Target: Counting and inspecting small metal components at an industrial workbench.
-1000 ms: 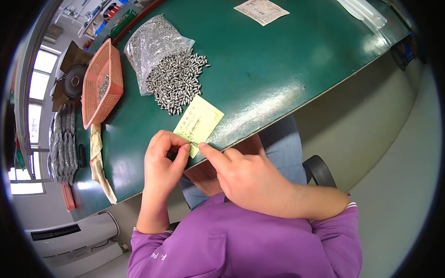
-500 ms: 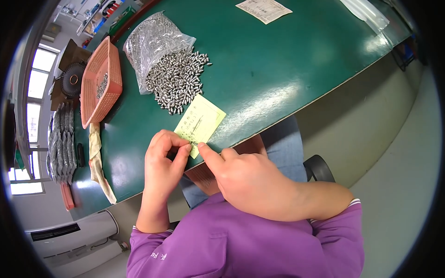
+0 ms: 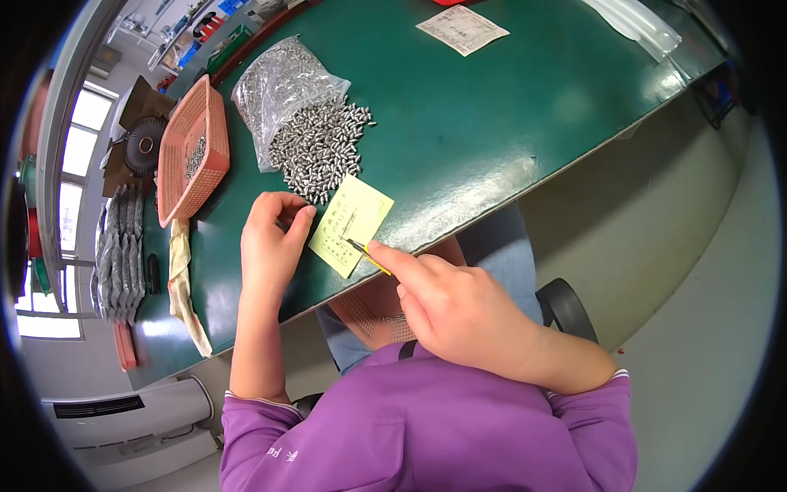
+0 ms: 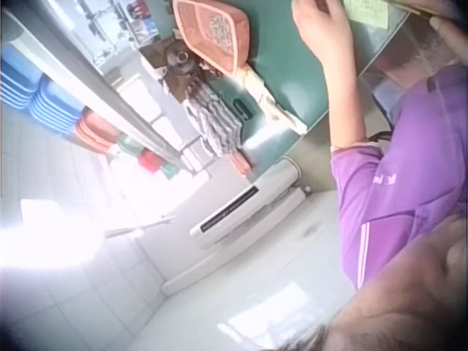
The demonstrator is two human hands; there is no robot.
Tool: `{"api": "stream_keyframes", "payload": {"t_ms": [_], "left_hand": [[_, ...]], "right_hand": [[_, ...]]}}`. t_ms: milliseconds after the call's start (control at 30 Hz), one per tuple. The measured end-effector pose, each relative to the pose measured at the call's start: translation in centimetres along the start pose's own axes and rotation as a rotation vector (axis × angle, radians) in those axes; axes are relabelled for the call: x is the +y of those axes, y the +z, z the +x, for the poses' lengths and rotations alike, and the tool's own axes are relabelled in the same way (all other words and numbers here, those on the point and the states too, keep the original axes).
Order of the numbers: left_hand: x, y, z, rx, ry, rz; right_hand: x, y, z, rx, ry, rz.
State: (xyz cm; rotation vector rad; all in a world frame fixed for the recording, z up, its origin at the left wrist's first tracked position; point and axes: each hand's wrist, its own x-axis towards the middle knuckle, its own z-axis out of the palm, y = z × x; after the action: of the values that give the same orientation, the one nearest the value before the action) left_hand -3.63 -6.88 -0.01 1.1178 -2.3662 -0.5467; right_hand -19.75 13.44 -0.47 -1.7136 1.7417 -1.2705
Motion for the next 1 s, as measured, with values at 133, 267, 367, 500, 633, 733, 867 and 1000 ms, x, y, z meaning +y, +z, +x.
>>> {"api": "stream_keyframes", "payload": {"t_ms": [133, 267, 367, 500, 633, 733, 867, 1000], "left_hand": [[-0.5, 0.6, 0.7, 0.029, -0.009, 0.110], [-0.2, 0.2, 0.4, 0.031, -0.009, 0.099], [0.3, -0.3, -0.8, 0.032, 0.003, 0.006], [2.1, -0.5, -3.8, -0.075, 0.067, -0.194], [1.8, 0.3, -4.7, -0.119, 0.046, -0.198], [1.7, 0.3, -4.6, -0.113, 0.056, -0.191], [1.7, 0.3, -4.6, -0.109, 0.059, -0.202], [1.7, 0.4, -4.6, -0.085, 0.098, -0.181]], "right_hand": [[-0.3, -0.3, -0.1, -0.065, 0.094, 0.011], [-0.1, -0.1, -0.2, -0.059, 0.083, -0.005], [0.1, 0.1, -0.1, -0.050, 0.085, -0.009], [-0.2, 0.6, 0.2, -0.088, 0.112, -0.053], [-0.3, 1.2, 0.5, -0.123, 0.080, -0.124], [-0.4, 1.4, 0.5, -0.113, 0.051, -0.137], [-0.4, 1.5, 0.4, -0.123, -0.011, -0.195], [-0.8, 1.5, 0.3, -0.142, 0.023, -0.174]]}}
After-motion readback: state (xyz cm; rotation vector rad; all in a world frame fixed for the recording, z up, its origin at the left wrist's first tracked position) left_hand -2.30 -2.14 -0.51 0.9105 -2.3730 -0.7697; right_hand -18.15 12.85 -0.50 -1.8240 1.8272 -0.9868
